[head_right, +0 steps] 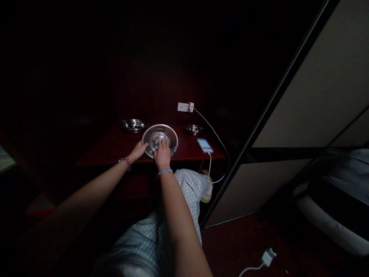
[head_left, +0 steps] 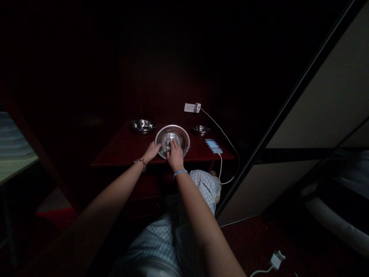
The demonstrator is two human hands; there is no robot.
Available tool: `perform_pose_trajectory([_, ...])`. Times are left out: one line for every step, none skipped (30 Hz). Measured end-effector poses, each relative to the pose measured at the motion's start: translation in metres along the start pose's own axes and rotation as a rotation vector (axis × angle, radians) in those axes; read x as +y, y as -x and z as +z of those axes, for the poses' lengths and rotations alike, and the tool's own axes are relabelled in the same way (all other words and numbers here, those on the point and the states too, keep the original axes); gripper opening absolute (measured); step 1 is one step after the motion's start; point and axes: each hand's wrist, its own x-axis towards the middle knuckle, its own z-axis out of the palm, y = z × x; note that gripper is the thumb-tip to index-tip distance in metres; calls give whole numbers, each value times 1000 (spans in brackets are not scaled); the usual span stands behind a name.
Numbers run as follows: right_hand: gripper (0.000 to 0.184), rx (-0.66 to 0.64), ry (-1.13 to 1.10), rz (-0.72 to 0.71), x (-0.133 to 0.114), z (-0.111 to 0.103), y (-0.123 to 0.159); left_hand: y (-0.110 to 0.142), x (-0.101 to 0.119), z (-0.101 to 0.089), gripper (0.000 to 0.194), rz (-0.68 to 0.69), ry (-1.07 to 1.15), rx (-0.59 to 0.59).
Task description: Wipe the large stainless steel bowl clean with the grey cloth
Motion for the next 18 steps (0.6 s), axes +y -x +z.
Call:
perform_pose_trajectory([63,-2,1,-2,0,0,0,0,0,0,33,4,-1,5])
perform_pose_trajectory([62,-4,2,-3,-1,-1,1,0,0,0,33,5,-1,10])
perform_pose_trajectory([62,-4,3,-3,-1,-1,1,0,1,1,33,3,0,12])
perform_pose_trajectory([62,-5,5,-2,-1,-1,1,1,1,1,34,1,2,12])
perform_pose_trajectory([62,-6,8,1,-1,-1,1,1,2,1,34,-2,4,11])
perform_pose_trajectory([62,-8,11,3,-1,-1,1,1,3,1,33,-6,5,12])
perform_pose_trajectory([62,-12,16,5,-1,-1,1,2,3,1,33,-10,6,13])
perform_pose_trajectory([62,-16,20,7,-2,-1,0,2,4,1,33,-14,6,15])
perform_pose_trajectory([62,-20,25,8,-2,-1,0,2,5,1,32,-16,5,18])
perform_pose_trajectory([62,-23,28,10,-2,-1,0,2,5,1,32,-17,4,19])
perform_pose_trajectory([63,-25,32,11,-2,-1,0,2,5,1,32,-16,3,20])
perform_pose_trajectory([63,-27,34,12,-2,-1,-1,2,5,1,32,-14,1,19])
perform_pose_trajectory([63,-27,37,13,-2,-1,-1,2,5,1,32,-11,-1,17])
perform_pose_trajectory([63,-28,39,13,-2,-1,-1,2,4,1,32,-8,-1,14])
perform_pose_trajectory([63,-27,41,12,-2,-1,-1,1,3,1,33,-4,0,10])
perform_pose_trajectory([63,-26,43,9,-2,0,-1,1,2,0,34,1,2,5])
perform_pose_trajectory([63,-24,43,5,-2,0,-1,0,1,0,34,6,3,2])
perform_pose_trajectory([63,-20,42,1,-2,0,-1,0,0,0,35,13,3,-1])
